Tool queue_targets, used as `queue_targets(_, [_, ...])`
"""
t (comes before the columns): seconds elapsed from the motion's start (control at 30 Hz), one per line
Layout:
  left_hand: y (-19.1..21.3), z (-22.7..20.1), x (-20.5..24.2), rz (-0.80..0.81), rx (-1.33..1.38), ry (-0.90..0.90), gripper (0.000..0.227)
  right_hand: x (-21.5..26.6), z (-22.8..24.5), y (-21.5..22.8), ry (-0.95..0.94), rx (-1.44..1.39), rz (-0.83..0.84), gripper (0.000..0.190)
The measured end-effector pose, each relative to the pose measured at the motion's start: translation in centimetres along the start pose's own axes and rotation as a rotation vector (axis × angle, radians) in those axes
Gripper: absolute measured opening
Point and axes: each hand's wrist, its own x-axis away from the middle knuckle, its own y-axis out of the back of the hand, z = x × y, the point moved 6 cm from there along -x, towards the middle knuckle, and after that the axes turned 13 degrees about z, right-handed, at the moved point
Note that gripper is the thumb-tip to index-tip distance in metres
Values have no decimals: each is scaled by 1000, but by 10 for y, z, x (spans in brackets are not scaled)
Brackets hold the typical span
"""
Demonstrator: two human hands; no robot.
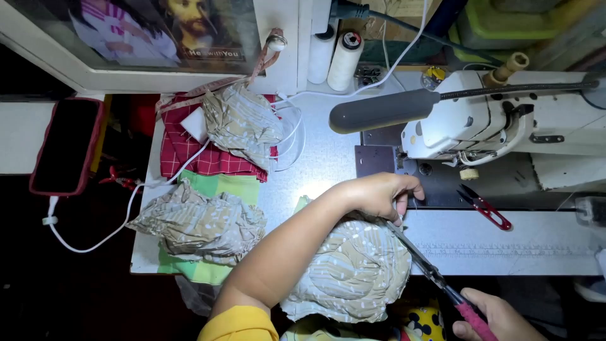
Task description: Trimming excess fabric from sewn items using scissors at a sewing workstation
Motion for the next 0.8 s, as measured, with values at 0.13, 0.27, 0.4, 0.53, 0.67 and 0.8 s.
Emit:
queue_targets(0.13, [1, -2, 1, -14, -35, 3, 68, -20, -31, 18, 85, 33, -5, 34])
queue_targets(0.27, [0, -4, 2, -10, -51, 8, 70, -21, -31, 20, 83, 67, -41, 34])
queue_targets(0.4, [0, -7, 4, -11, -45, 6, 71, -24, -37, 26, 124, 55, -46, 37])
queue_targets(0.53, [0, -3, 0, -16, -45, 0, 70, -19, -26, 18, 85, 142, -28, 31])
queue_targets(0.67, [2, 0, 0, -7, -13, -10, 71, -10, -14, 2, 27, 16, -22, 28])
queue_targets(0.8, [1, 3, -4, 12, -9, -15, 75, -2, 6, -1, 3, 184, -56, 28])
